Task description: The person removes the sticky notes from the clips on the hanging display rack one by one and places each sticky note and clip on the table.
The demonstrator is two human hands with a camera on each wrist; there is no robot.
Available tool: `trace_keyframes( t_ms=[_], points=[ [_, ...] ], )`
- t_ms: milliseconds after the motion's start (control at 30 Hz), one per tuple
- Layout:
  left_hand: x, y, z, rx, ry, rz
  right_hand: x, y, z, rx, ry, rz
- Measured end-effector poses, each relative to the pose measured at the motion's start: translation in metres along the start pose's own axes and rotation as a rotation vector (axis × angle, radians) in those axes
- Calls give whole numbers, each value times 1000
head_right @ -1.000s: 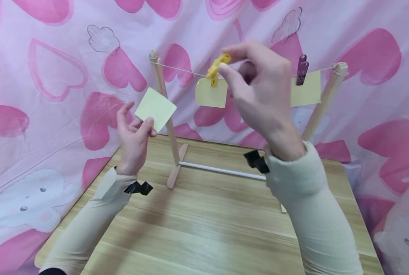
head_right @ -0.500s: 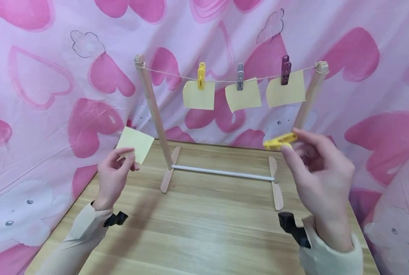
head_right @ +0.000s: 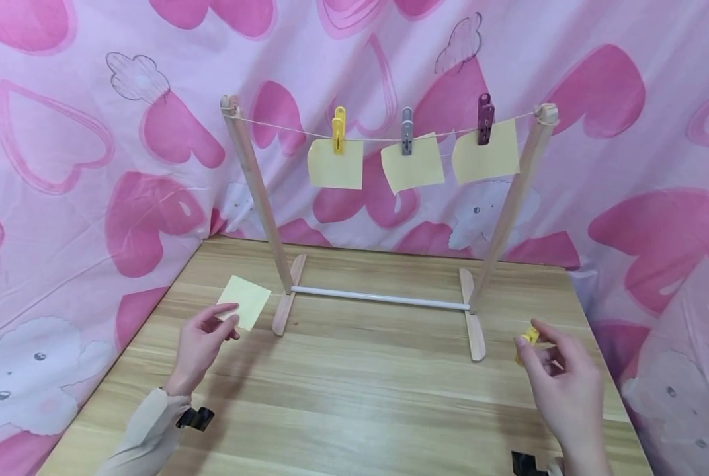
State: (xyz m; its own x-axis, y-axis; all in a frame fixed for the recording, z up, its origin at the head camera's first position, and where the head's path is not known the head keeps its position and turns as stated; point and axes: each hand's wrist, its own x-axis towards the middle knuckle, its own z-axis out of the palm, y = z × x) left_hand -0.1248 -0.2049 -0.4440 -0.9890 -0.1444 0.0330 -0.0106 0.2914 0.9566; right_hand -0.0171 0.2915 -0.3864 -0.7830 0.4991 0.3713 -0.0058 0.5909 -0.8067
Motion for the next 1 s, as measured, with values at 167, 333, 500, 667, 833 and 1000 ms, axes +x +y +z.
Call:
trace_keyframes(
  t_ms=[167, 333, 500, 667, 833, 1000],
  points=[
    [2, -23, -6, 56, -42, -95, -10, 38, 0, -209, -76, 42],
    [6, -44, -11, 145, -66, -196, -17, 70, 2, -355, -219, 78],
    [6, -55, -11, 202, -97, -245, -18, 95, 4, -418, -289, 128],
    [7, -62, -9, 265, -110, -248, -17, 112, 8, -460, -324, 184],
    [8, -66, -5, 332, -125, -214, -16, 119, 12, -470, -360, 202],
    [8, -68, -2, 465, -145, -155, -14, 123, 14, -485, -407, 199]
  ],
)
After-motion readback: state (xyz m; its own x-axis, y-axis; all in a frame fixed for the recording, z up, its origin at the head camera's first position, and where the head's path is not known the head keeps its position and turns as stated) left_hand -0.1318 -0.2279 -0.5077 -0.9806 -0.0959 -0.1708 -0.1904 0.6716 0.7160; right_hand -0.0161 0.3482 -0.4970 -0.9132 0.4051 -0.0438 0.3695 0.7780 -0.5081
